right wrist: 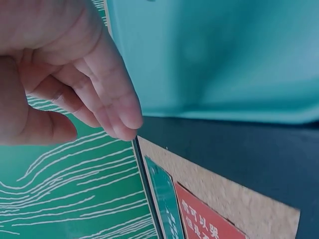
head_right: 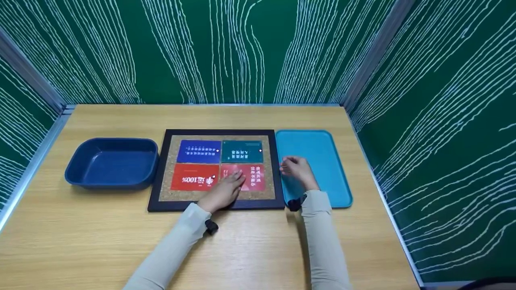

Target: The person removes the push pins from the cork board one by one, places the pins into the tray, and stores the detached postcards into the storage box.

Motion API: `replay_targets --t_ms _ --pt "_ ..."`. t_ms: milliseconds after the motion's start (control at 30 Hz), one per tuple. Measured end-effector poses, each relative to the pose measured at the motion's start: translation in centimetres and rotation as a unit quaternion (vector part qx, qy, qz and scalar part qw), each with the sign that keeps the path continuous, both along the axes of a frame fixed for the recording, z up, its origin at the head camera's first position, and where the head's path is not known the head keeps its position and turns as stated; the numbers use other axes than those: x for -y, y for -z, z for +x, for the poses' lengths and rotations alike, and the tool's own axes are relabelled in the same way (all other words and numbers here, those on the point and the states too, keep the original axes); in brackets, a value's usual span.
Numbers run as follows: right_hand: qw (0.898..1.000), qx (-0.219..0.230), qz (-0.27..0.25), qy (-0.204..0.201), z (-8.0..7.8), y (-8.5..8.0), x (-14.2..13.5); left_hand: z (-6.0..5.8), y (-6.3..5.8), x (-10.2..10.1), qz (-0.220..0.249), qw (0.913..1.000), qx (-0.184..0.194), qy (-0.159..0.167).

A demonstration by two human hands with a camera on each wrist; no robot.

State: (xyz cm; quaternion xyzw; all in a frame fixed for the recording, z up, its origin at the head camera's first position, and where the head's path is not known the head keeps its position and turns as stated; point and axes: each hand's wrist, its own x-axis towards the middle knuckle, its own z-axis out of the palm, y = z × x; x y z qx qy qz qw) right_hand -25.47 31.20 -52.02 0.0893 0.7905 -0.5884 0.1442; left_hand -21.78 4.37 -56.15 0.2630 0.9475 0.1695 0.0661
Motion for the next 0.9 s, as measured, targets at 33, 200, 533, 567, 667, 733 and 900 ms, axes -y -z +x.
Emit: replay_targets --t_ms 33,200,533,567,667,733,900 --pt "1.0 0.002 -0.003 -0.002 -0.1 0.1 0.1 0.0 0.0 0.0 -0.001 1.0 -0.003 0.0" --pt "1.0 0.017 -0.016 -0.017 -0.4 0.4 0.7 -0.1 0.1 0.0 -0.007 0.9998 -0.019 0.005" --pt "0.999 0.031 -0.025 -0.031 -0.7 1.1 1.9 -0.1 0.1 0.0 -0.007 1.0 0.0 0.007" --pt "0.999 0.031 -0.024 -0.032 -0.7 1.1 2.0 -0.1 0.1 0.0 -0.007 1.0 0.001 0.006" --pt "0.999 0.033 -0.027 -0.035 -0.6 1.2 2.3 -0.2 0.0 0.0 -0.005 1.0 0.007 0.002" --pt "0.998 0.037 -0.032 -0.038 -0.6 1.3 2.5 -0.1 0.1 0.0 -0.003 1.0 0.009 0.002" --pt "0.997 0.047 -0.042 -0.039 -0.6 1.5 3.0 -0.1 0.1 0.0 -0.004 1.0 0.007 0.001"
